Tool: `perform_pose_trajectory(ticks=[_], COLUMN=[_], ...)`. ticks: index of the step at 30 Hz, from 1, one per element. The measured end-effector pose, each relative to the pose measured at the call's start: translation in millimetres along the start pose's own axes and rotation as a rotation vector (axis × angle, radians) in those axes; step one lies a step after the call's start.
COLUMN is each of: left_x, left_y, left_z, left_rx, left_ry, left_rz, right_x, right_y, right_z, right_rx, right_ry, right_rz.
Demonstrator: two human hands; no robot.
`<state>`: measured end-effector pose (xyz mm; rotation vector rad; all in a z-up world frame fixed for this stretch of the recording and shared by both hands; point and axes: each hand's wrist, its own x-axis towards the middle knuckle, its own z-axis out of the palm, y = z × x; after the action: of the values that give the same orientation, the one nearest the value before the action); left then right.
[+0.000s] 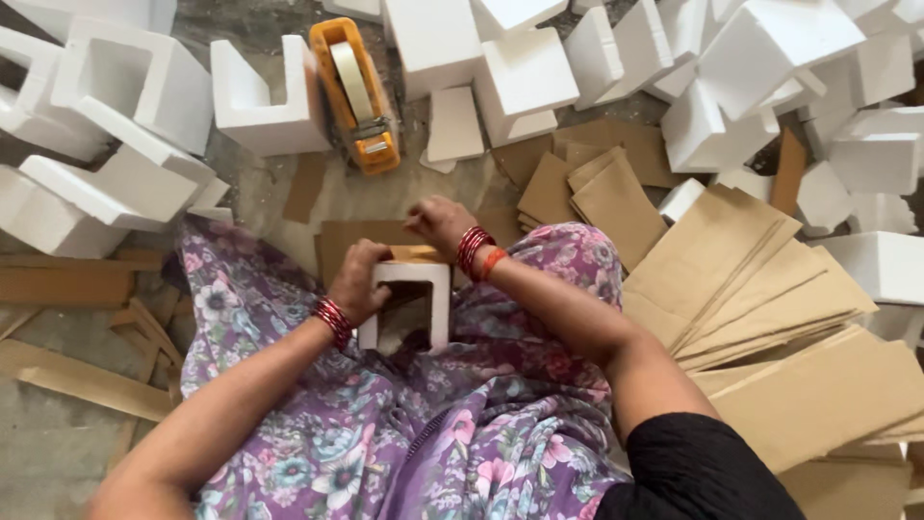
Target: The person assembles small cardboard boxes by inserting white foam inserts and sealing them with tape. The person repeatedly picks up foam pieces, places them into the box, and uses a tape dispenser to seal the box.
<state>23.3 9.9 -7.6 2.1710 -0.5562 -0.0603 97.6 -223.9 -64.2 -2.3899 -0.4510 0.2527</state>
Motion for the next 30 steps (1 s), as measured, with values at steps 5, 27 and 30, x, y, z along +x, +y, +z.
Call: perform_pose_trajectory(ticks=[5,27,30], left_x=[8,-19,-13], left_y=[-10,-163,-161], left_z=[-3,15,-4], left_rx=[-0.176,0.388,0.378], left_ry=[-0.034,-0.239,-0.232], left_rz=[-0.154,-0.685,-0.811], right_x=[-41,71,108], right_y=[-59,230,257], right_z=[6,-207,-182], right_rx=[-0.453,0.261,0.395], right_ry=[-0.063,0.698,0.803], right_rz=[-0.182,0.607,0.654])
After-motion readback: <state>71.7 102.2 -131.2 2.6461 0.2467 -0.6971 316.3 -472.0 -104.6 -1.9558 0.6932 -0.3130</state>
